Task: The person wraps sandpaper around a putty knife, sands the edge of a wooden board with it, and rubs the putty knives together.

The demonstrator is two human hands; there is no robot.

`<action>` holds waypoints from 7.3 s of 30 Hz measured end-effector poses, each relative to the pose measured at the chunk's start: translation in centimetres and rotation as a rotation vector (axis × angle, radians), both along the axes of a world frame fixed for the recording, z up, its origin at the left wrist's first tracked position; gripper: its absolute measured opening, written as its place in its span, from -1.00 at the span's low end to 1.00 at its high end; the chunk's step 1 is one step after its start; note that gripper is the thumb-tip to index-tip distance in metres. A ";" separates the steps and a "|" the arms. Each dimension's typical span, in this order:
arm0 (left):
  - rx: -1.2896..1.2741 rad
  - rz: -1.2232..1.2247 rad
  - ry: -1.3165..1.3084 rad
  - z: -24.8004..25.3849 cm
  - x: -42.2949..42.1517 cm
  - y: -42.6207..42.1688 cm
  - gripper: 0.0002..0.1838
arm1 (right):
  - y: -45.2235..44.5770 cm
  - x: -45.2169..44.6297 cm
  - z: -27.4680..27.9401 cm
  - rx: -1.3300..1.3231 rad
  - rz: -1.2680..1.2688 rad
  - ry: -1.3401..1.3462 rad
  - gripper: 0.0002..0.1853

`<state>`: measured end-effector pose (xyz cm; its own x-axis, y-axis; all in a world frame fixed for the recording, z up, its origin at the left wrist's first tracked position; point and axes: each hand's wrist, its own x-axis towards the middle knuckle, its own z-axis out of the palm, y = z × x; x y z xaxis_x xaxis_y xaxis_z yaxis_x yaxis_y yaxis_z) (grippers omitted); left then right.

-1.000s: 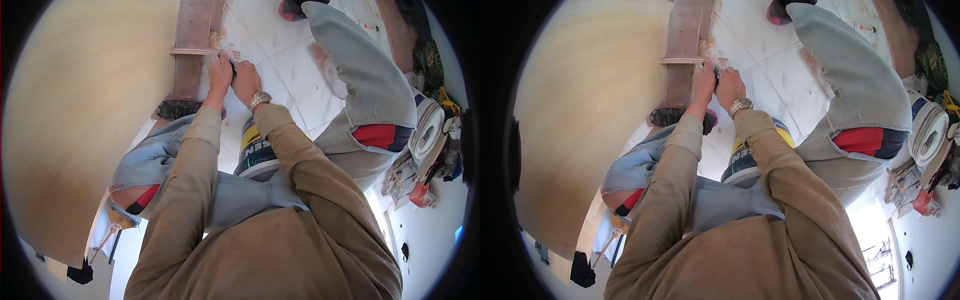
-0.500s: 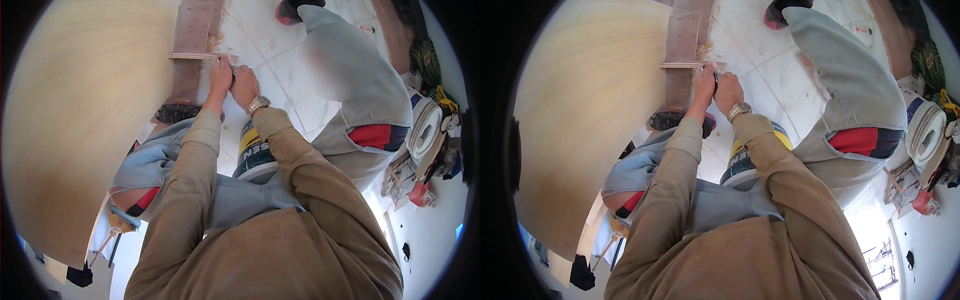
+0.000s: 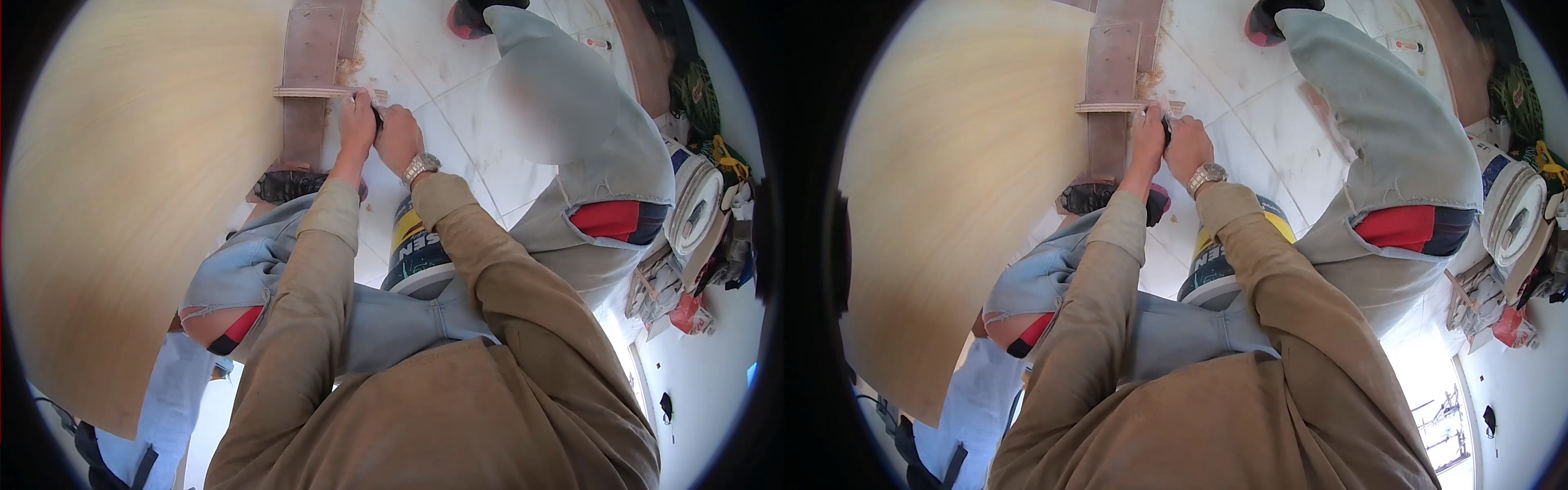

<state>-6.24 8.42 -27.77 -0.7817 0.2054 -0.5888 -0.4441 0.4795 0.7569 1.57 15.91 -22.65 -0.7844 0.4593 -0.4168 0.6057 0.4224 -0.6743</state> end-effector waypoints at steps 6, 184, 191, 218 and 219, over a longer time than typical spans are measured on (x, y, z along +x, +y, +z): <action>0.036 0.011 0.028 -0.5 0.0 -0.2 -0.61 | -0.2 -0.4 1.0 -0.066 -0.049 -0.059 -0.74; -0.090 -0.033 0.144 1.1 -0.7 0.8 -0.44 | 1.7 -0.9 -1.4 0.025 0.019 -0.197 -0.77; -0.116 0.006 0.151 1.1 -0.1 1.0 -0.47 | 1.6 -0.1 -0.2 0.022 0.030 -0.081 -0.75; -0.100 -0.063 0.145 1.9 0.0 0.7 -0.46 | 1.2 -0.3 -0.3 -0.002 0.037 -0.116 -0.77; -0.089 -0.064 0.140 1.4 -0.4 0.8 -0.46 | 0.9 -0.6 0.4 0.001 0.040 -0.104 -0.77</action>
